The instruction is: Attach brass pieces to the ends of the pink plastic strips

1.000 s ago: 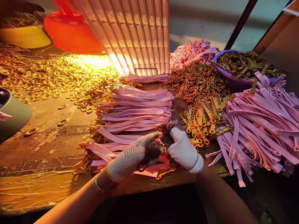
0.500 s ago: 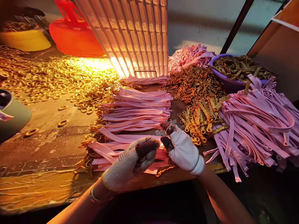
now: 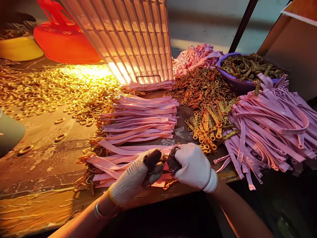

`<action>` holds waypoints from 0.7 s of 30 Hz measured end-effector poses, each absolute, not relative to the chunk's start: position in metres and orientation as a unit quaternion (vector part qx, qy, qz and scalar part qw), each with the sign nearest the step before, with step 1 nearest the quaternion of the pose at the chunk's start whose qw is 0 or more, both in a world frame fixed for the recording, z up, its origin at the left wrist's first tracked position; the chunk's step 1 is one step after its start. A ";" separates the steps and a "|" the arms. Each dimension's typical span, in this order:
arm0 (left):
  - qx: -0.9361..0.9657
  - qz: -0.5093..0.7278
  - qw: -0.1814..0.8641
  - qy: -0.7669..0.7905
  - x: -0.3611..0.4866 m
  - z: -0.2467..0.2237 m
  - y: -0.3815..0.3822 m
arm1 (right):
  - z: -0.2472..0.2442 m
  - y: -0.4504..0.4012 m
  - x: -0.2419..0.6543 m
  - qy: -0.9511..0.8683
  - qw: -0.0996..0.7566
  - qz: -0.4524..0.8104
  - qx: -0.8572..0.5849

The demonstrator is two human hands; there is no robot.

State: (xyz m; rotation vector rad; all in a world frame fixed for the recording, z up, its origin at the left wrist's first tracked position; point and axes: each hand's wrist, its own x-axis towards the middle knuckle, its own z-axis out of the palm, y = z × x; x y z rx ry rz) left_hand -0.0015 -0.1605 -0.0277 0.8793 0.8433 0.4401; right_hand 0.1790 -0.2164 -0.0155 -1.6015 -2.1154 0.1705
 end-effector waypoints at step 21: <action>0.580 0.088 0.708 0.394 0.006 -0.018 -0.123 | -0.026 -0.194 0.188 -0.634 0.407 0.337 -0.565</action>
